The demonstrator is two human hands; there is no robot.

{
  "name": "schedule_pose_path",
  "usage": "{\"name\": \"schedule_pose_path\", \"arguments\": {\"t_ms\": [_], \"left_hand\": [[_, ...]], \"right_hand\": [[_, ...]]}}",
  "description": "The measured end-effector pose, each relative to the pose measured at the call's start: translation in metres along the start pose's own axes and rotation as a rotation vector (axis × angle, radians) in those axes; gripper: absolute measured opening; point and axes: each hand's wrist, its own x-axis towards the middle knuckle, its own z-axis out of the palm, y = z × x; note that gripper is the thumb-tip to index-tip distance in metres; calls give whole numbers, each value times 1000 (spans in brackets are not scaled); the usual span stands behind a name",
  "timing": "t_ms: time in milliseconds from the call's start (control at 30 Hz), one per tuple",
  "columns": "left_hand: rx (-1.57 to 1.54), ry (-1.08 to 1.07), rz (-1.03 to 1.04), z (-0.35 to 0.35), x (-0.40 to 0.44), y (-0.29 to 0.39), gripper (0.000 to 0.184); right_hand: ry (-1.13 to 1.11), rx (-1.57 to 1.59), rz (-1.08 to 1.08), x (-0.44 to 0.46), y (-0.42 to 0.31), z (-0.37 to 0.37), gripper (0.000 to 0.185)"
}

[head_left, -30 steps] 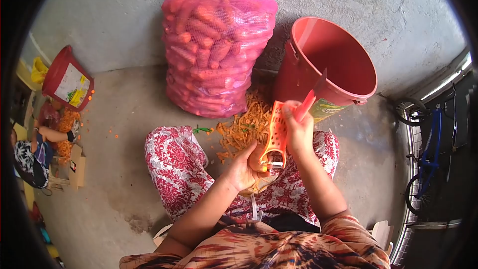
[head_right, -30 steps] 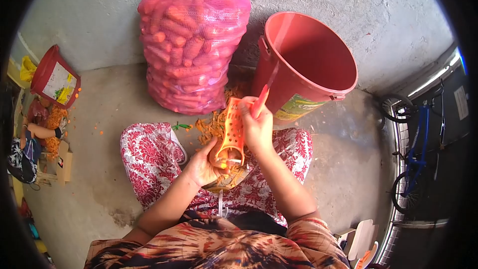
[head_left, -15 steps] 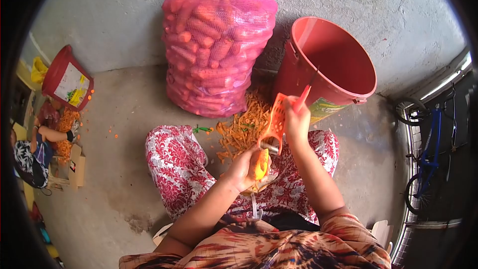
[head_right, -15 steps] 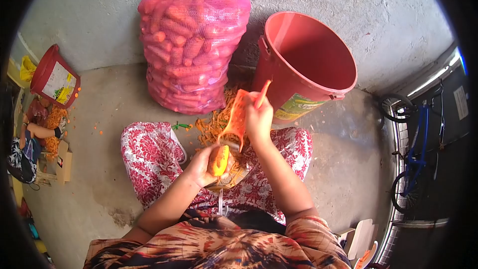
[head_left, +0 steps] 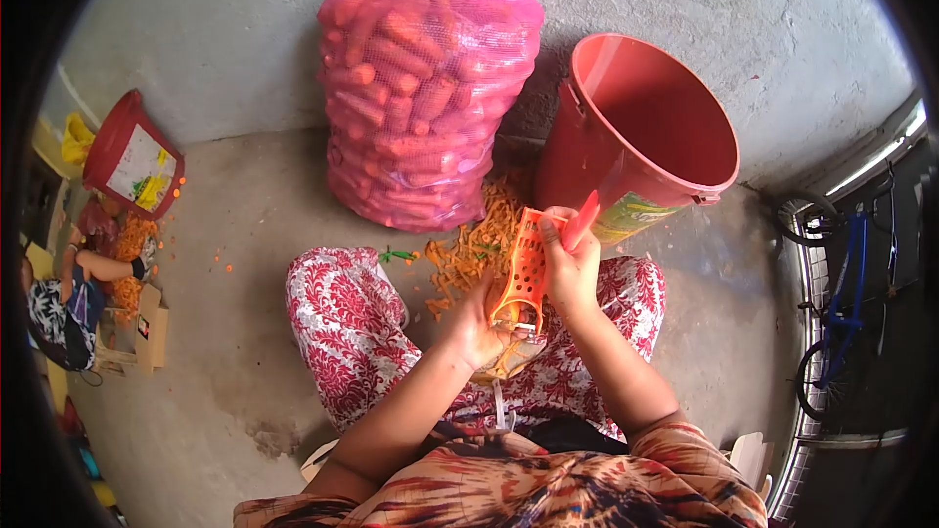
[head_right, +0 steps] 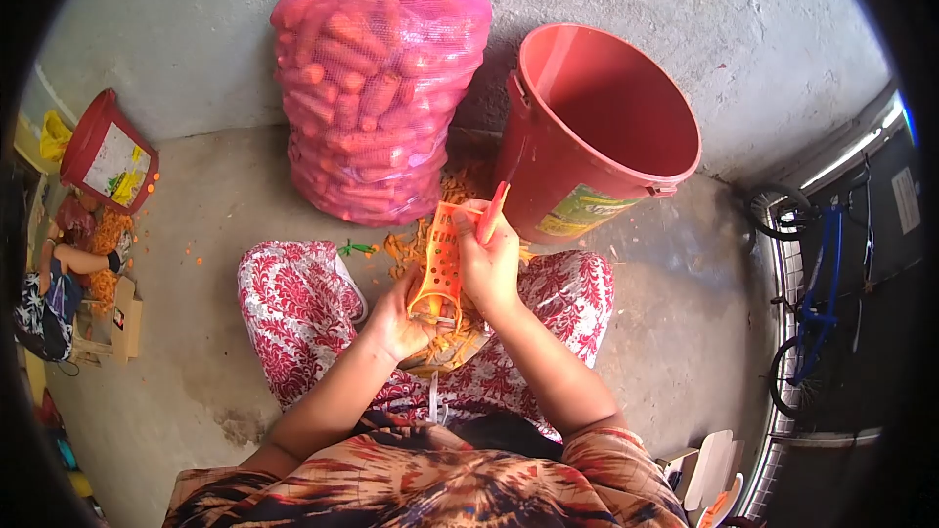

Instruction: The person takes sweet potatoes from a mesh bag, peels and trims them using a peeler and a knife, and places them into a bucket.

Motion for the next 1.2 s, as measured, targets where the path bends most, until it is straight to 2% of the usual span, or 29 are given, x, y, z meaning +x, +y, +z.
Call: {"name": "schedule_pose_path", "arguments": {"t_ms": [100, 200, 300, 400, 500, 600, 633, 667, 733, 867, 967, 1000, 1067, 1167, 1200], "left_hand": [[20, -126, -37, -8, 3, -3, 34], [45, 68, 7, -1, 2, -6, 34], [145, 104, 45, 0, 3, -5, 34], [198, -49, 23, -5, 0, 4, 35], [263, 124, -35, 8, -13, 1, 36], [201, -158, -137, 13, -28, -15, 32], [163, -177, -131, 8, -26, -16, 29], [111, -88, -116, 10, -24, -13, 28], [-1, 91, -98, 15, -21, -6, 28], [53, -50, -78, -3, -6, 6, 35], [8, 37, 17, 5, -2, 5, 36], [19, 43, 29, 4, -1, 4, 35], [40, 57, 53, -1, 0, 1, 34], [103, -45, 3, -10, 0, 1, 33], [160, 63, 7, -5, -3, 0, 34]], "right_hand": [[1, -7, -42, 0, 4, 2, 12], [-7, -34, -25, -1, 5, 0, 9], [10, -39, 28, 1, 9, 0, 8], [24, -12, 79, 8, 17, 3, 9], [121, -29, 89, 31, 28, -3, 11], [259, -169, 35, 69, 54, -26, 12], [257, -14, 156, 72, 54, -34, 13], [265, 50, 113, 73, 57, -36, 14], [220, 36, 114, 59, 35, -26, 15], [45, 82, 107, 20, 2, 0, 16], [-24, -4, 93, 4, -1, 8, 11], [-37, -59, 5, 3, 2, 9, 10], [-44, -86, -29, 0, -1, 11, 8], [-32, -181, -78, 3, 9, 7, 9], [2, -160, -28, 7, 13, 5, 9]]}}
